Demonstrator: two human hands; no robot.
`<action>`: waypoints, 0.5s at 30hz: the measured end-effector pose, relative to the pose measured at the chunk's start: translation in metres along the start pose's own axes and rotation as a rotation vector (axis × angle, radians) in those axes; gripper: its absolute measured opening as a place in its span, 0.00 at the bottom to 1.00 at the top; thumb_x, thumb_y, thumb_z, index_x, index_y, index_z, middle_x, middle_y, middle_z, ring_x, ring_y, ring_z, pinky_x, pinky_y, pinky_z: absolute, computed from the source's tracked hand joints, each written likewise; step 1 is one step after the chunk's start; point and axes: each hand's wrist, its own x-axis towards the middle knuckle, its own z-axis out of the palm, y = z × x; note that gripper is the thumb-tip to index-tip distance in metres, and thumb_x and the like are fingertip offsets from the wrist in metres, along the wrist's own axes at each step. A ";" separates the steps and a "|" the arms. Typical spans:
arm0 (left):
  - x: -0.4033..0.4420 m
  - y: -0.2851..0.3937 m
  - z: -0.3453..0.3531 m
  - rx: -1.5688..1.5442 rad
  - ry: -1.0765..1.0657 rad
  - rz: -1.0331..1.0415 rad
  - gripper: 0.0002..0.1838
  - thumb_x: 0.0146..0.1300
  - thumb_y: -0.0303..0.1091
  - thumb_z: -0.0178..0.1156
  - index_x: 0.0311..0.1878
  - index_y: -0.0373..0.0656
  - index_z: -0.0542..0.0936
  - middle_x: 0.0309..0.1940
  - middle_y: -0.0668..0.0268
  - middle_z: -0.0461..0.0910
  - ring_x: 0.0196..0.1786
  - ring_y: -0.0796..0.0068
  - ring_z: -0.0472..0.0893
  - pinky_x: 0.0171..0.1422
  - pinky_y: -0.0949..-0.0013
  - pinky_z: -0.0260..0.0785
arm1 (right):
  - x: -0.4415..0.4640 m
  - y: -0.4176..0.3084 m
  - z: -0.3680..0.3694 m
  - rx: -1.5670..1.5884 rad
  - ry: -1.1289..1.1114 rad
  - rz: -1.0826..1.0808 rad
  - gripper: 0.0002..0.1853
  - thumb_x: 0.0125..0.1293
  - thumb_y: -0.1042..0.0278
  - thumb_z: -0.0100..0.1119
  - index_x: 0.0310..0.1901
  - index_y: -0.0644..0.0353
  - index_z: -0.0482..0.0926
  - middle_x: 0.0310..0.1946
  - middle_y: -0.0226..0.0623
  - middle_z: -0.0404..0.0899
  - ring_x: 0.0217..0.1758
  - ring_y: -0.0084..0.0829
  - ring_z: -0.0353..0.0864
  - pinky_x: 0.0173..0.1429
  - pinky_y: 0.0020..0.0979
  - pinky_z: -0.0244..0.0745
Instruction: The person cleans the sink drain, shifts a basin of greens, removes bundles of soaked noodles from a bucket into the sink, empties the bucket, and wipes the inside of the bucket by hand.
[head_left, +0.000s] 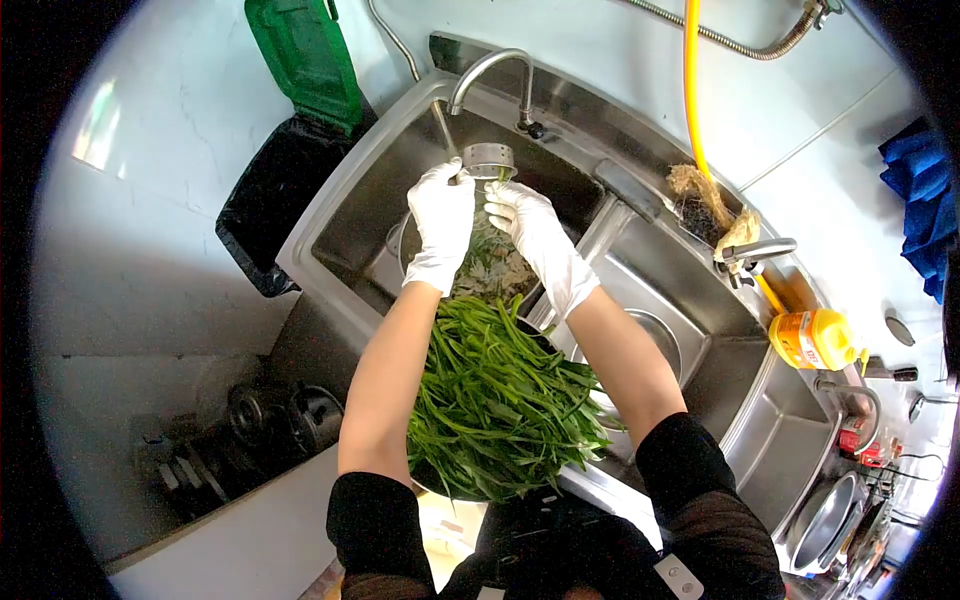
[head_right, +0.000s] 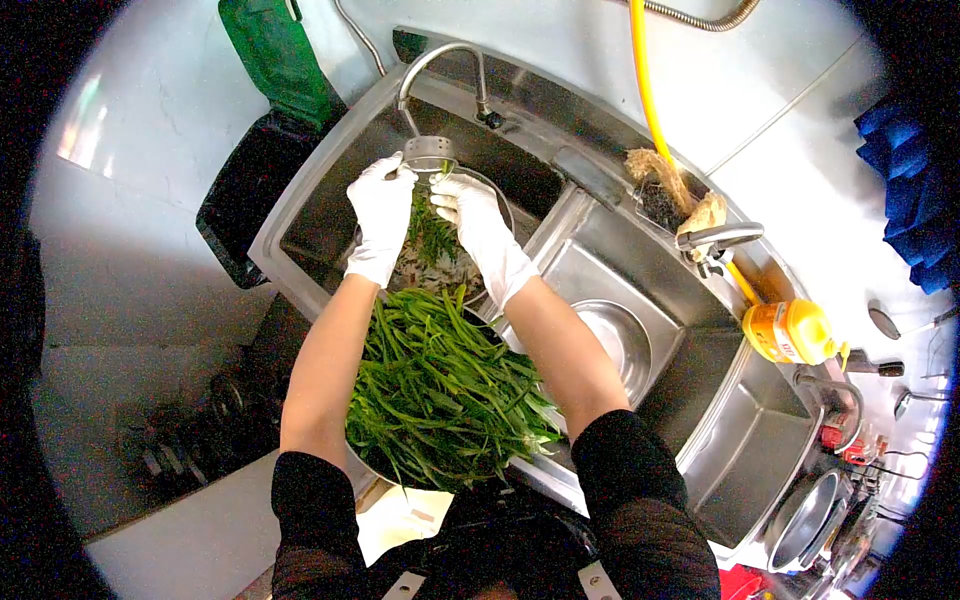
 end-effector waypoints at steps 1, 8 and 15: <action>0.000 -0.001 0.000 -0.002 0.001 -0.005 0.11 0.51 0.24 0.60 0.39 0.33 0.81 0.31 0.55 0.82 0.32 0.72 0.81 0.39 0.74 0.72 | 0.001 0.002 -0.002 -0.046 -0.010 -0.021 0.13 0.55 0.66 0.61 0.42 0.59 0.78 0.36 0.36 0.80 0.39 0.30 0.80 0.44 0.31 0.73; 0.007 -0.003 -0.006 0.068 0.054 0.084 0.09 0.49 0.26 0.60 0.34 0.33 0.81 0.32 0.53 0.81 0.34 0.62 0.82 0.41 0.69 0.74 | 0.015 0.026 -0.066 -1.395 0.159 -0.622 0.10 0.55 0.68 0.58 0.38 0.62 0.82 0.30 0.45 0.81 0.37 0.37 0.81 0.42 0.32 0.74; -0.009 0.051 -0.002 -0.127 -0.311 -0.195 0.08 0.52 0.25 0.60 0.34 0.30 0.80 0.24 0.60 0.81 0.24 0.78 0.79 0.30 0.76 0.72 | -0.057 -0.040 -0.065 -0.746 0.230 -0.701 0.13 0.56 0.71 0.62 0.43 0.64 0.77 0.26 0.32 0.77 0.29 0.21 0.72 0.37 0.22 0.69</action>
